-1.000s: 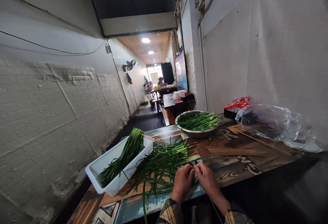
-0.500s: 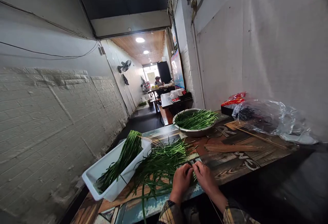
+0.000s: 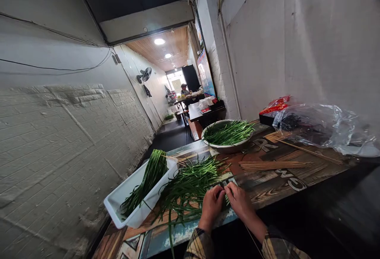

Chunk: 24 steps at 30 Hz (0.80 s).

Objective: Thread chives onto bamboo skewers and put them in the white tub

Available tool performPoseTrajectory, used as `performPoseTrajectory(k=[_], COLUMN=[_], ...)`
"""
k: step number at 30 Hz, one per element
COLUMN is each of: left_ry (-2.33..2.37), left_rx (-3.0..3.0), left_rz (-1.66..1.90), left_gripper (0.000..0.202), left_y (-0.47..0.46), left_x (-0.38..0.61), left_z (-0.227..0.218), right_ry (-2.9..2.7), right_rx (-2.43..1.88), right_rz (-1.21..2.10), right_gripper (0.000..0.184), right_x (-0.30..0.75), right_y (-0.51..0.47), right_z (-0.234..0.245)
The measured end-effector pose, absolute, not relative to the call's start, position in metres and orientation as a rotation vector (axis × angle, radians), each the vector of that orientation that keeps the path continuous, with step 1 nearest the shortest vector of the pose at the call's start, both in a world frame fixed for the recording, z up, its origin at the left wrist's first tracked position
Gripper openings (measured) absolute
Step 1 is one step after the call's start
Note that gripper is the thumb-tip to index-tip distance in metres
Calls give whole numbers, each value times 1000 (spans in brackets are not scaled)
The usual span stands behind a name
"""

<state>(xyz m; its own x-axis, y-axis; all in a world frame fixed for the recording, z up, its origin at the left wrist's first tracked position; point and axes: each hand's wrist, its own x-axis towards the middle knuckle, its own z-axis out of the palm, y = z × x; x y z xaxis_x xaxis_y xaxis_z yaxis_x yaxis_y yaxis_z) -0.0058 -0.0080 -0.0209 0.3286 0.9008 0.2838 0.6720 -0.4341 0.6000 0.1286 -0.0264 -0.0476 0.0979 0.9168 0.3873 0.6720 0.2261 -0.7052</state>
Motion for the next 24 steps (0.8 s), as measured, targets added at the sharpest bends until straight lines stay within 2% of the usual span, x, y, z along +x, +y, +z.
performPoseTrajectory(k=[24], left_ry=[1415], left_rx=[2162], left_rz=[866], left_gripper=[26], left_y=[-13], left_x=[-5], left_z=[-19], right_ry=[-1649], right_rx=[-1350], right_rz=[499], right_gripper=[30], right_x=[134], right_y=[-26], right_z=[-50])
